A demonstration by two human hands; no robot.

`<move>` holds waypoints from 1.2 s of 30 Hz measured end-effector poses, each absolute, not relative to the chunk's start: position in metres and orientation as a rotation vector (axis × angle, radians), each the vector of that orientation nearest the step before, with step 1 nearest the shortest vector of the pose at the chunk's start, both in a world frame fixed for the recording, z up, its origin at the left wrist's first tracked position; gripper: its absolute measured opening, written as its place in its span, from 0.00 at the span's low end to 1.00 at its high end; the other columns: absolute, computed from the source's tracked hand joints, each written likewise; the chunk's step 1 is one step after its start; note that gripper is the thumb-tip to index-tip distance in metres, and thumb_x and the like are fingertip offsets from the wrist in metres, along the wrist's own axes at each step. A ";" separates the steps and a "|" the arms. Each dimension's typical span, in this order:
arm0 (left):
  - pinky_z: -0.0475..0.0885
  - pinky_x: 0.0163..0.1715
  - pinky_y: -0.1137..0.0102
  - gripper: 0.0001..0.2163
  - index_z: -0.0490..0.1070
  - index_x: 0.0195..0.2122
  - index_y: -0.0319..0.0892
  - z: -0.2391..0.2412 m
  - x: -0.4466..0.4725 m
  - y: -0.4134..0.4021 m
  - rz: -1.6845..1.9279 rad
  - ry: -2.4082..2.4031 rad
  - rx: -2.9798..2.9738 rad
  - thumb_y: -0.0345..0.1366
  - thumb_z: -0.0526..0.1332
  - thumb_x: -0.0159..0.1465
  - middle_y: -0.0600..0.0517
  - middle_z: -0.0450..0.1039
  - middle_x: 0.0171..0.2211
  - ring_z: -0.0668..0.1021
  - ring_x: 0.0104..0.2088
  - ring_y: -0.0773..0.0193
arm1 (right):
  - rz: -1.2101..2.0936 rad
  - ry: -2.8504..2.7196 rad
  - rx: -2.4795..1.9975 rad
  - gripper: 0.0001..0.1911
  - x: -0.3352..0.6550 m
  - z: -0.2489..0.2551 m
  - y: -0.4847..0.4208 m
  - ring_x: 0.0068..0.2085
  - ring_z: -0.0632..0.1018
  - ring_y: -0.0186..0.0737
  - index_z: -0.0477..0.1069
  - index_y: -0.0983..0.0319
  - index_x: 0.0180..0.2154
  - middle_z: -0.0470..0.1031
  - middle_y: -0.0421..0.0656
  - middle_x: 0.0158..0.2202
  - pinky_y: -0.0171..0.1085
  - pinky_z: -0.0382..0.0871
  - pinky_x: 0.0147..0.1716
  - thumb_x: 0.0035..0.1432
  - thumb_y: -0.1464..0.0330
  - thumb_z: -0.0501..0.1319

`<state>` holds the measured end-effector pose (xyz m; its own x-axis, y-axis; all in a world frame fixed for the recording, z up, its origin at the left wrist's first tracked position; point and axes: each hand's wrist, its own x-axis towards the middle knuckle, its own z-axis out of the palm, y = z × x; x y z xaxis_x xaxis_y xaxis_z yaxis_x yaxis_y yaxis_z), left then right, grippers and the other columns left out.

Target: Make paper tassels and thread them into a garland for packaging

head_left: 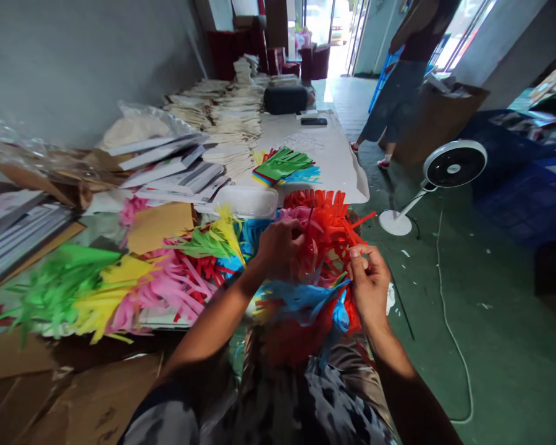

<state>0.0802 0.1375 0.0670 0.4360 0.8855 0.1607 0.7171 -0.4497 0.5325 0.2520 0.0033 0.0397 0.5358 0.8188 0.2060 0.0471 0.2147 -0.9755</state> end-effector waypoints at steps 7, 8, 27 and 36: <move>0.73 0.38 0.70 0.06 0.80 0.32 0.41 0.084 0.066 0.148 0.919 1.084 2.043 0.38 0.68 0.58 0.50 0.80 0.33 0.79 0.34 0.63 | 0.625 -0.908 -1.247 0.15 0.252 0.039 0.003 0.24 0.54 0.32 0.73 0.58 0.38 0.53 0.30 0.22 0.35 0.48 0.25 0.69 0.54 0.64; 0.73 0.38 0.70 0.07 0.79 0.32 0.41 0.087 0.065 0.147 0.909 1.019 1.989 0.39 0.68 0.58 0.50 0.80 0.33 0.80 0.35 0.62 | 0.619 -0.916 -1.248 0.15 0.252 0.040 0.003 0.24 0.54 0.32 0.73 0.58 0.37 0.53 0.31 0.22 0.35 0.49 0.26 0.68 0.54 0.64; 0.77 0.53 0.65 0.09 0.77 0.48 0.43 0.071 0.088 0.093 0.694 0.418 2.756 0.29 0.60 0.70 0.46 0.83 0.52 0.83 0.54 0.58 | 0.642 -0.908 -1.227 0.17 0.248 0.056 -0.001 0.22 0.53 0.30 0.76 0.60 0.39 0.53 0.29 0.20 0.34 0.48 0.23 0.65 0.52 0.67; 0.77 0.48 0.66 0.10 0.81 0.48 0.43 0.089 0.085 0.088 0.879 0.625 2.155 0.39 0.68 0.68 0.47 0.85 0.45 0.84 0.44 0.60 | 0.652 -0.926 -1.226 0.17 0.243 0.056 -0.002 0.21 0.51 0.30 0.74 0.58 0.37 0.52 0.29 0.19 0.35 0.46 0.22 0.63 0.51 0.67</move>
